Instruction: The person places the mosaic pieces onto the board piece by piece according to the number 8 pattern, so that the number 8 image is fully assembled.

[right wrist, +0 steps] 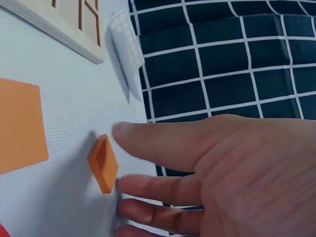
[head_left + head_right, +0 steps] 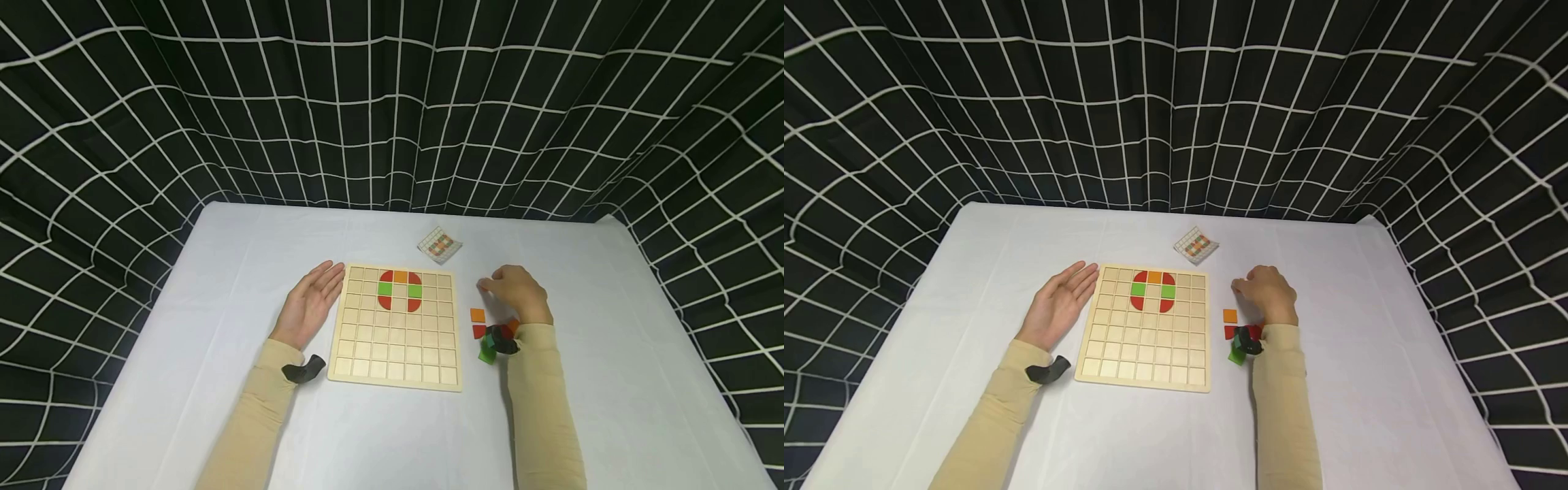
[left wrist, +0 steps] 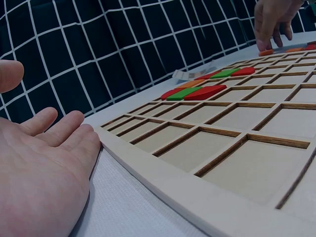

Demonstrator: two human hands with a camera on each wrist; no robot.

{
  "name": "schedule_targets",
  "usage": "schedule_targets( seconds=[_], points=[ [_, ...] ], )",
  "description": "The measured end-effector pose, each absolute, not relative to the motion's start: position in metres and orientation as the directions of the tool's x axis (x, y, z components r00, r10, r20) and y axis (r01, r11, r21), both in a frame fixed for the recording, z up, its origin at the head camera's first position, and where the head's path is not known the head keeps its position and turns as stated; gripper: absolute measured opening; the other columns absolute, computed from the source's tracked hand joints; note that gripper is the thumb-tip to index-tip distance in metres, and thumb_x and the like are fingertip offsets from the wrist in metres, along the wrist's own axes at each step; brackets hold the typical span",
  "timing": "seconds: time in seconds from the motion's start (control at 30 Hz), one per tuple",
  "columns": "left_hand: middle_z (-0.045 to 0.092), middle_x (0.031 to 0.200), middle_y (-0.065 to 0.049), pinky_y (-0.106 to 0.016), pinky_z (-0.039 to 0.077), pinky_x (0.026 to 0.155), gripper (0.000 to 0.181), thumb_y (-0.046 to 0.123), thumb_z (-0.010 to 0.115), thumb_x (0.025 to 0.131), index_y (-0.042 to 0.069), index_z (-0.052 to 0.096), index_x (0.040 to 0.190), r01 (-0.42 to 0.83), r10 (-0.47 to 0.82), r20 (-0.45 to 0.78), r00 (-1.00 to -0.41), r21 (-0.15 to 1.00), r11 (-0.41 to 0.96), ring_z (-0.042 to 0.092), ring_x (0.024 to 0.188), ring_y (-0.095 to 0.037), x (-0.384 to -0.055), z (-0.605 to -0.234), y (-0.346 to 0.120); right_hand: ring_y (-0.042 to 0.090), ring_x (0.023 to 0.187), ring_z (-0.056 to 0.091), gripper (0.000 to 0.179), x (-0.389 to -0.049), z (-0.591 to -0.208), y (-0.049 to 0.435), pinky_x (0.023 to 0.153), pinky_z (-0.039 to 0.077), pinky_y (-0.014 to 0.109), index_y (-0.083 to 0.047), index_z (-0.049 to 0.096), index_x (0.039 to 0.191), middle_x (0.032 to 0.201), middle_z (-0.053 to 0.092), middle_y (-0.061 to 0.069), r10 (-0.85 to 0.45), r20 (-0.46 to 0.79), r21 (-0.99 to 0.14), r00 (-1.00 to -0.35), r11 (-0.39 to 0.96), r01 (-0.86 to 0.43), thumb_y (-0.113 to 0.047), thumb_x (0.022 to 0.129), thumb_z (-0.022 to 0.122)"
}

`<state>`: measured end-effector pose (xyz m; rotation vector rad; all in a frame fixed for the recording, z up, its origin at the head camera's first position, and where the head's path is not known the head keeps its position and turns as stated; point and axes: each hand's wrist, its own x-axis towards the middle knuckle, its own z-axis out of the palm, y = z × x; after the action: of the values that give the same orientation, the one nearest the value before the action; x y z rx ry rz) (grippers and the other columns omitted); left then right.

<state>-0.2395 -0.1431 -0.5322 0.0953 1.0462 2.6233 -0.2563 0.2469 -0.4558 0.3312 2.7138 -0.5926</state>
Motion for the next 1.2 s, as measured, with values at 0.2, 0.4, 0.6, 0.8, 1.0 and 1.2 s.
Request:
schedule_targets(
  seconds=[0.2, 0.4, 0.6, 0.8, 1.0, 1.2],
  points=[
    [0.015, 0.170, -0.019, -0.033, 0.016, 0.134, 0.059, 0.028, 0.031, 0.112, 0.003, 0.009, 0.162, -0.251, 0.305, -0.045, -0.951, 0.685, -0.684, 0.016, 0.159, -0.027, -0.240, -0.532, -0.144, 0.037, 0.105, 0.055, 0.047, -0.259, -0.459, 0.247, 0.084, 0.054, 0.054, 0.003, 0.063, 0.121, 0.120, 0.059, 0.024, 0.103, -0.336, -0.363, -0.936, 0.903, 0.229, -0.035, 0.094, 0.066],
    [0.015, 0.170, -0.019, -0.032, 0.017, 0.134, 0.058, 0.028, 0.029, 0.113, 0.003, 0.009, 0.162, -0.257, 0.309, -0.048, -0.950, 0.681, -0.686, 0.016, 0.159, -0.027, -0.240, -0.532, -0.144, 0.038, 0.104, 0.056, 0.042, -0.261, -0.463, 0.247, 0.084, 0.055, 0.054, 0.002, 0.060, 0.120, 0.118, 0.060, 0.025, 0.085, -0.316, -0.380, -0.945, 0.901, 0.208, -0.030, 0.094, 0.067],
    [0.017, 0.169, -0.018, -0.032, 0.018, 0.134, 0.058, 0.028, 0.031, 0.113, 0.004, 0.010, 0.162, -0.263, 0.308, -0.059, -0.950, 0.684, -0.680, 0.017, 0.159, -0.026, -0.240, -0.532, -0.142, 0.035, 0.106, 0.054, 0.034, -0.263, -0.468, 0.247, 0.092, 0.054, 0.051, -0.001, 0.054, 0.126, 0.122, 0.059, 0.022, 0.014, -0.330, -0.475, -0.944, 0.862, 0.179, -0.020, 0.098, 0.060],
    [0.018, 0.169, -0.019, -0.031, 0.019, 0.133, 0.060, 0.027, 0.034, 0.112, 0.003, 0.010, 0.161, -0.269, 0.313, -0.061, -0.948, 0.680, -0.682, 0.019, 0.158, -0.026, -0.242, -0.534, -0.141, 0.031, 0.100, 0.054, 0.027, -0.262, -0.460, 0.242, 0.086, 0.051, 0.041, -0.003, 0.062, 0.124, 0.112, 0.063, 0.018, -0.076, -0.215, -0.565, -0.974, 0.823, 0.061, -0.016, 0.101, 0.055],
    [0.016, 0.169, -0.019, -0.032, 0.017, 0.134, 0.058, 0.027, 0.031, 0.112, 0.003, 0.009, 0.161, -0.267, 0.310, -0.059, -0.949, 0.676, -0.687, 0.017, 0.159, -0.027, -0.240, -0.532, -0.141, 0.029, 0.094, 0.055, 0.024, -0.258, -0.448, 0.231, 0.075, 0.047, 0.031, -0.006, 0.068, 0.121, 0.109, 0.067, 0.016, -0.101, -0.113, -0.603, -0.988, 0.797, -0.012, -0.016, 0.102, 0.056],
    [0.016, 0.170, -0.019, -0.032, 0.017, 0.134, 0.058, 0.027, 0.030, 0.113, 0.003, 0.009, 0.161, -0.265, 0.305, -0.064, -0.950, 0.680, -0.683, 0.017, 0.159, -0.027, -0.240, -0.532, -0.142, 0.028, 0.100, 0.059, 0.021, -0.256, -0.444, 0.212, 0.077, 0.049, 0.030, -0.009, 0.072, 0.116, 0.115, 0.070, 0.013, -0.140, -0.034, -0.677, -0.990, 0.732, -0.080, -0.018, 0.101, 0.062]
  ],
)
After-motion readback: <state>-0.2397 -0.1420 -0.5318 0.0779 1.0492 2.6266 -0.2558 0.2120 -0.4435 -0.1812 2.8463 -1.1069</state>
